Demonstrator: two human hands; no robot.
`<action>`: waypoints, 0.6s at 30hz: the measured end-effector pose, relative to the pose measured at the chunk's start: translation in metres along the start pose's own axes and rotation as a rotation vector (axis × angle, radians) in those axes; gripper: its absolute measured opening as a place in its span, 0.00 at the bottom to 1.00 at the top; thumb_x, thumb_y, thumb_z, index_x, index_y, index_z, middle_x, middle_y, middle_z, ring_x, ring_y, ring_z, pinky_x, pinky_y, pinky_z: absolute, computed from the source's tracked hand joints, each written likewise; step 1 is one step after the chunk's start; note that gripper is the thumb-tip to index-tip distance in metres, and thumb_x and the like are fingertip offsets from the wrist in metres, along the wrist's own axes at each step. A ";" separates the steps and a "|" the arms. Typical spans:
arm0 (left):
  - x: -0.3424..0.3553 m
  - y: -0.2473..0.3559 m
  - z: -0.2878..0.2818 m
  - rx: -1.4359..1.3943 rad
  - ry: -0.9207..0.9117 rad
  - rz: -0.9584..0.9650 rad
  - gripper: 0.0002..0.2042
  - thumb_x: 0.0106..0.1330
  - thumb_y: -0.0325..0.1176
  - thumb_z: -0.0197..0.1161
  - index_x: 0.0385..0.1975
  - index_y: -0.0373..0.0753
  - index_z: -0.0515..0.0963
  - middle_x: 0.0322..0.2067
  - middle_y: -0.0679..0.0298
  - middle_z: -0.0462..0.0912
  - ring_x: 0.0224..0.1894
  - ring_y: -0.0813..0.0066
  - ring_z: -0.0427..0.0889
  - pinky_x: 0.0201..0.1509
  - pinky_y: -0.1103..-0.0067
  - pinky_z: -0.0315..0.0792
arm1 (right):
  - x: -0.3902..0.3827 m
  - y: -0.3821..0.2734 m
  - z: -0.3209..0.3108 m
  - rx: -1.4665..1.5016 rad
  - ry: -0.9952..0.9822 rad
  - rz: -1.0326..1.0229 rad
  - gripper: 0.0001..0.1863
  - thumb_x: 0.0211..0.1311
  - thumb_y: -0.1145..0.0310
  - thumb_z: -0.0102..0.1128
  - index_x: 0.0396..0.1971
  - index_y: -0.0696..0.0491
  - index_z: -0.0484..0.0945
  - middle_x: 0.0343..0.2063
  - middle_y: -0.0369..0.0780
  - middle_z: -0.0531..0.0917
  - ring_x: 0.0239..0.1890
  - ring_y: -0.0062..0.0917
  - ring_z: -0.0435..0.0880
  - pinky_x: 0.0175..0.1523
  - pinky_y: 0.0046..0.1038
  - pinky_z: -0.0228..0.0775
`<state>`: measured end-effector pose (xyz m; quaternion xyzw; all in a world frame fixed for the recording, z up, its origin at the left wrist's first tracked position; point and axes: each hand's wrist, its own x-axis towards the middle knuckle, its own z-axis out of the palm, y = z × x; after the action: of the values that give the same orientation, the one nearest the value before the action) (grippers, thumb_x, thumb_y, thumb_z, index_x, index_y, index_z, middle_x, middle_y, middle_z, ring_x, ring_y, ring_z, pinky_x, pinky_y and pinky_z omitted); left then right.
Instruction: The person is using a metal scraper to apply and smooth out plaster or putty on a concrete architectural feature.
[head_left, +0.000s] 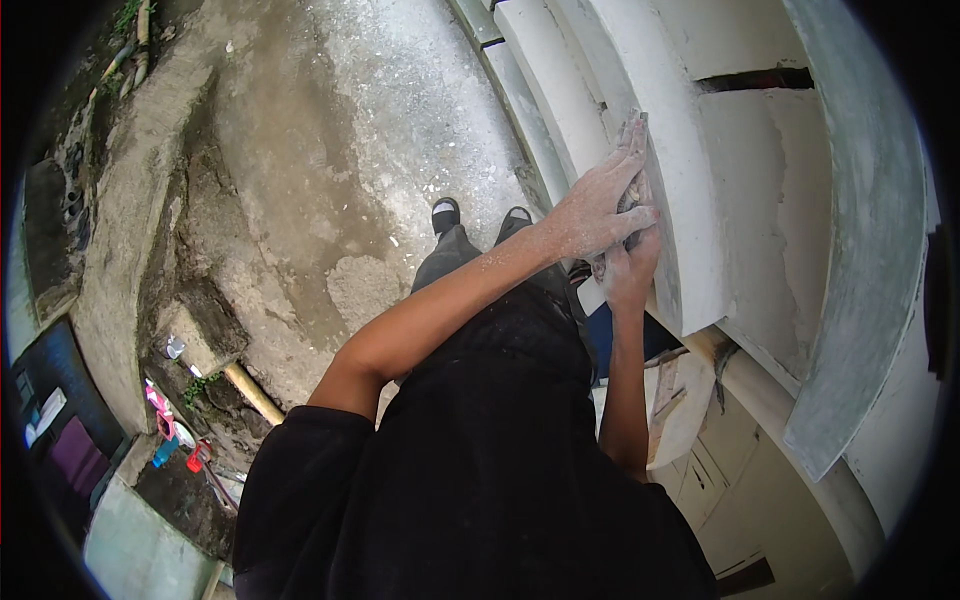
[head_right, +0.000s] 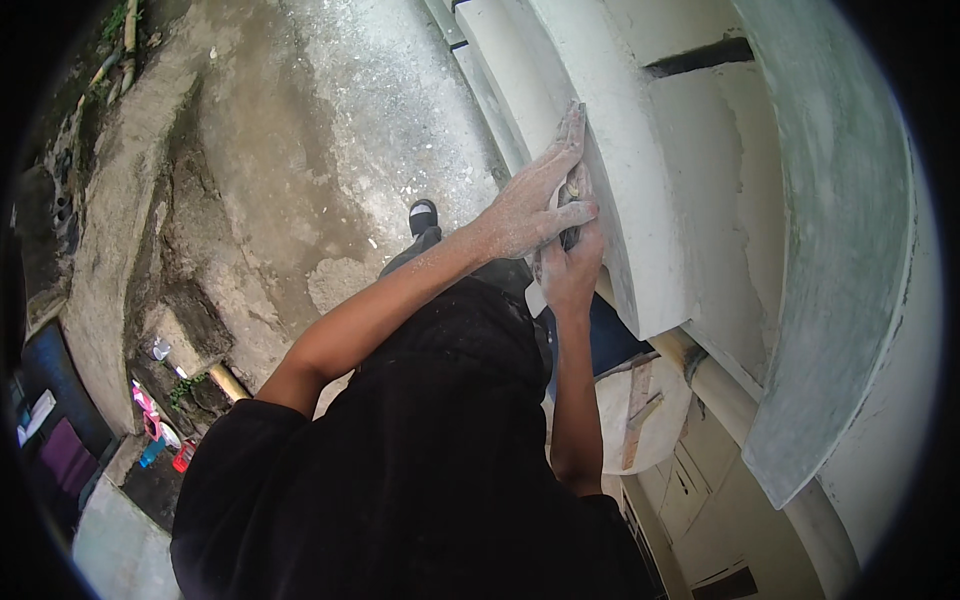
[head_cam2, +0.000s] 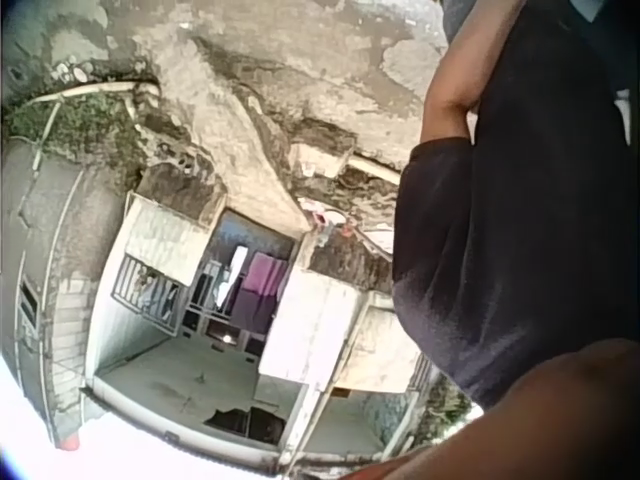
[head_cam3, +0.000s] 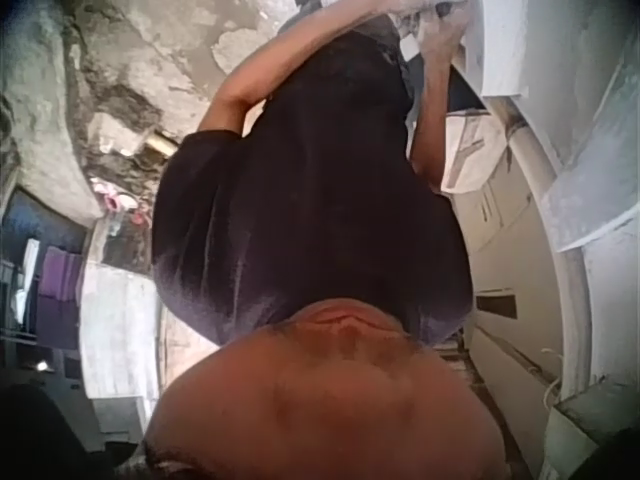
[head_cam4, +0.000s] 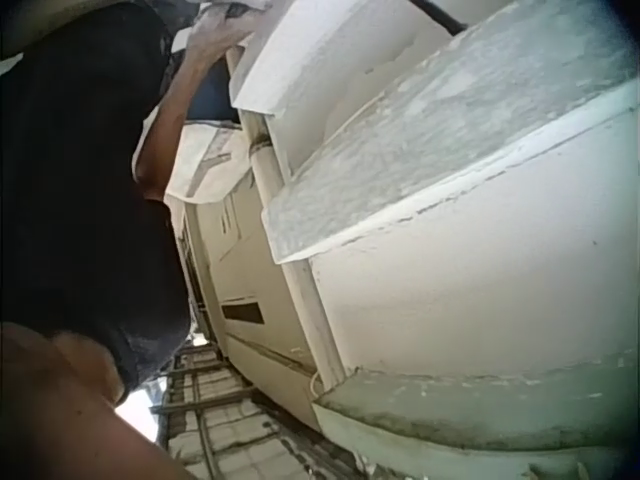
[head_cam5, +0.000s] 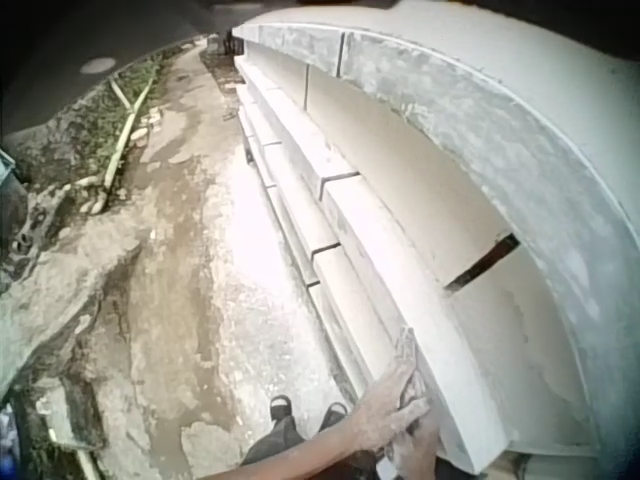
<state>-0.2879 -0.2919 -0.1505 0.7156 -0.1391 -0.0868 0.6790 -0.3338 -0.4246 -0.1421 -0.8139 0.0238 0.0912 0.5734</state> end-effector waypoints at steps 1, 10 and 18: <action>-0.002 -0.001 0.001 -0.003 -0.004 0.000 0.47 0.61 0.48 0.60 0.69 0.25 0.39 0.71 0.42 0.38 0.74 0.50 0.41 0.75 0.69 0.42 | 0.000 -0.004 0.002 -0.005 -0.016 0.007 0.20 0.61 0.68 0.56 0.50 0.65 0.70 0.41 0.46 0.78 0.43 0.27 0.76 0.50 0.30 0.67; -0.001 -0.001 0.002 -0.090 0.071 0.071 0.47 0.54 0.42 0.65 0.67 0.21 0.46 0.69 0.36 0.42 0.73 0.45 0.44 0.73 0.68 0.48 | 0.000 -0.009 0.009 -0.013 0.020 -0.037 0.22 0.58 0.74 0.55 0.53 0.63 0.68 0.36 0.39 0.78 0.24 0.14 0.74 0.26 0.18 0.66; -0.006 -0.005 0.020 0.077 0.103 0.124 0.51 0.57 0.47 0.63 0.69 0.24 0.37 0.70 0.38 0.40 0.74 0.49 0.43 0.74 0.69 0.44 | -0.010 -0.001 0.013 0.156 0.177 -0.120 0.14 0.61 0.72 0.56 0.43 0.63 0.70 0.29 0.37 0.77 0.24 0.15 0.75 0.26 0.21 0.66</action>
<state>-0.2991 -0.3085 -0.1569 0.7348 -0.1514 -0.0024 0.6612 -0.3454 -0.4127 -0.1433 -0.7716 0.0328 -0.0176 0.6351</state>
